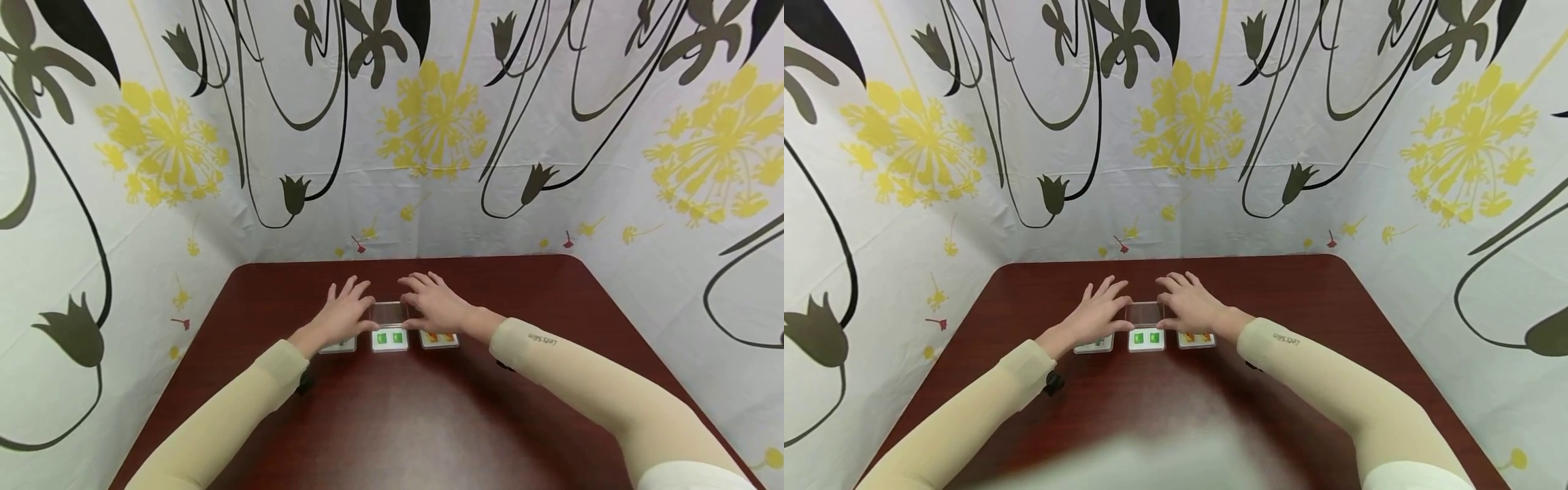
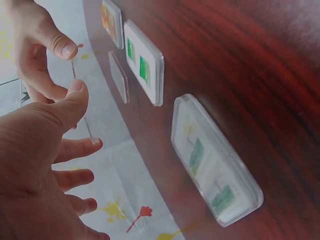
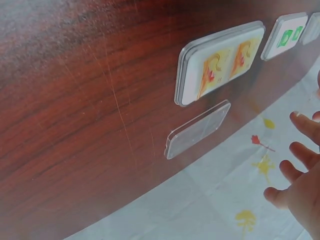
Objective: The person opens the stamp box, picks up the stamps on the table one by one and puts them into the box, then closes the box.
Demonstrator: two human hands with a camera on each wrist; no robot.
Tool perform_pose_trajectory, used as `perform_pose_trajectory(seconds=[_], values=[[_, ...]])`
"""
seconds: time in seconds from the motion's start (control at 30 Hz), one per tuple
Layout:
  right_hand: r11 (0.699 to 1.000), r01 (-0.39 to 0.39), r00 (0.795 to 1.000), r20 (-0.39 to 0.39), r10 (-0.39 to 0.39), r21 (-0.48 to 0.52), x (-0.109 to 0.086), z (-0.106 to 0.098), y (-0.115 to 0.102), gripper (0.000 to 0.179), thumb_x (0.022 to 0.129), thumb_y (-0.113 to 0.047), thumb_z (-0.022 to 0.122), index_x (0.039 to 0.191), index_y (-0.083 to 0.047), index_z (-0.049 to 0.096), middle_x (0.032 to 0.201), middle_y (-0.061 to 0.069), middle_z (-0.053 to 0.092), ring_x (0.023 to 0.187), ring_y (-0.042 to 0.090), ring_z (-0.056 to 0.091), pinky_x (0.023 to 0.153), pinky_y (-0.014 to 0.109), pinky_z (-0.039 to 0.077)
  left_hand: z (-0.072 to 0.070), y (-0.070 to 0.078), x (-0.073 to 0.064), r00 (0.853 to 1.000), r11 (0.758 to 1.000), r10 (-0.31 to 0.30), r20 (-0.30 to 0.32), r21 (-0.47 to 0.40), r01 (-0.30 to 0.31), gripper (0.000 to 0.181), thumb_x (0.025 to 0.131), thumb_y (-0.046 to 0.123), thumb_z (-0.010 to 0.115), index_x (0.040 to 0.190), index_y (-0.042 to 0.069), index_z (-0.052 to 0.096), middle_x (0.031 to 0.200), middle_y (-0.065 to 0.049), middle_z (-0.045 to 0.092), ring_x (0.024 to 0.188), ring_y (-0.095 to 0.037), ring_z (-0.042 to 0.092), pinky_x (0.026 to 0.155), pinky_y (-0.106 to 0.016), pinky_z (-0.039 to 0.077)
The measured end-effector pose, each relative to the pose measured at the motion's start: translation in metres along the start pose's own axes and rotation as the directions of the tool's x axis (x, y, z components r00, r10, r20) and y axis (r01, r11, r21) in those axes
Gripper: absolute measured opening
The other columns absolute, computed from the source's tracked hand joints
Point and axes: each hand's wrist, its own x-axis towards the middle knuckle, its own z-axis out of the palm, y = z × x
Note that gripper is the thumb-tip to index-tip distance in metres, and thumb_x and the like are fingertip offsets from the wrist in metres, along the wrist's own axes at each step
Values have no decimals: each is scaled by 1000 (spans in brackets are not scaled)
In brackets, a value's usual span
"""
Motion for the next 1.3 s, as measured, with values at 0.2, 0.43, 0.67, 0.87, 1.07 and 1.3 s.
perform_pose_trajectory(seconds=[0.2, 0.43, 0.67, 0.87, 1.07, 1.3], values=[[1000, 19, 1000, -1, -19, 0, -6, 4, -7, 52, 90, -56, 70, 122, -15, 71, 154, 12, 41, 143, 36, 32, 111, 67, 22, 9, 3, -7, 1000, 999, 30, 1, 25, -30, 57, 91, 53, 69, 133, 15, 64, 160, -12, 32, 151, -39, 15, 111, -71, 15], [1000, 31, 999, 12, -31, 1, -12, 16, -10, 54, 90, -57, 70, 122, -14, 70, 154, 12, 41, 143, 36, 33, 110, 68, 23, 17, 5, -13, 999, 999, 45, 20, 27, -45, 56, 92, 52, 69, 132, 14, 65, 161, -12, 32, 151, -40, 15, 111, -71, 14], [1000, 30, 999, 18, -30, -5, -15, 26, -11, 58, 90, -62, 66, 123, -16, 70, 153, 12, 42, 142, 34, 34, 109, 66, 25, 23, 7, -15, 998, 998, 60, 29, 10, -61, 59, 91, 54, 69, 133, 12, 65, 160, -13, 32, 150, -40, 16, 110, -73, 15], [999, 36, 998, 43, -35, -20, -15, 36, -16, 56, 90, -65, 63, 121, -18, 70, 153, 12, 42, 142, 36, 34, 111, 63, 24, 32, 6, -17, 997, 998, 59, 56, 35, -61, 64, 90, 58, 67, 134, 13, 64, 160, -12, 32, 150, -40, 16, 110, -72, 15], [1000, 23, 997, 67, -23, 2, -17, 40, -20, 52, 90, -62, 65, 118, -18, 70, 153, 14, 41, 143, 41, 31, 112, 65, 22, 37, 5, -18, 996, 998, 56, 70, 29, -58, 61, 89, 58, 68, 131, 13, 66, 160, -13, 33, 150, -41, 17, 110, -72, 15], [1000, -8, 997, 83, 9, -13, -16, 41, -19, 56, 91, -65, 62, 122, -19, 70, 155, 11, 39, 144, 36, 30, 113, 62, 23, 36, 6, -17, 996, 998, 64, 58, 19, -65, 61, 89, 56, 70, 131, 12, 66, 158, -14, 35, 149, -42, 19, 109, -73, 16]])
